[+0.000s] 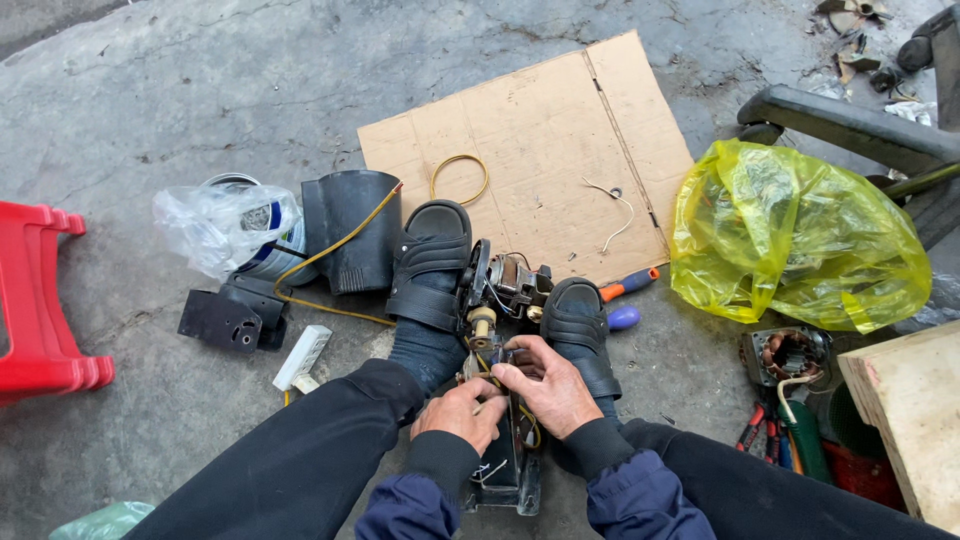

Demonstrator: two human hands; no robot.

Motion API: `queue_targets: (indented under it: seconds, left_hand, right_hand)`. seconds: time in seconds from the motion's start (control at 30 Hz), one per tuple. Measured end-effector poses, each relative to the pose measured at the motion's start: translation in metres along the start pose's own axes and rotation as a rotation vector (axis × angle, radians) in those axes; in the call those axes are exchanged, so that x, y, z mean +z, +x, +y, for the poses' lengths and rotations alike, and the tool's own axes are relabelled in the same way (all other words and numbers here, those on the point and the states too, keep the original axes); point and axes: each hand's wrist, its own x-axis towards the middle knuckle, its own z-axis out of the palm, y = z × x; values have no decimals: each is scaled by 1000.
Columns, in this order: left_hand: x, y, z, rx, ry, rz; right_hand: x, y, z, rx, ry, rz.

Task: The person sits on the ground and uses a screwdriver to work on a disassembled electrical motor or appliance. They manipulate the internal components and wires of the device, occasionally adjusting the position of the motor housing and the attached power cord.

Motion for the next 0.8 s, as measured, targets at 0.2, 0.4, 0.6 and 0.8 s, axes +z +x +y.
queue_targets:
  seconds: [0.2, 0.4, 0.6, 0.8]
  left_hand:
    - [-7, -6, 9, -82, -78, -106]
    - [-2, -15, 15, -150, -106, -41]
    - [5, -4, 3, -90, -151, -85]
    - [15, 11, 3, 80, 48, 36]
  right_hand:
    - [-18, -4, -45, 88, -313, -84]
    - [-16, 0, -41, 94, -429, -48]
    - [-16, -4, -42, 100, -383, -59]
    - [-21, 6, -14, 4, -198, -132]
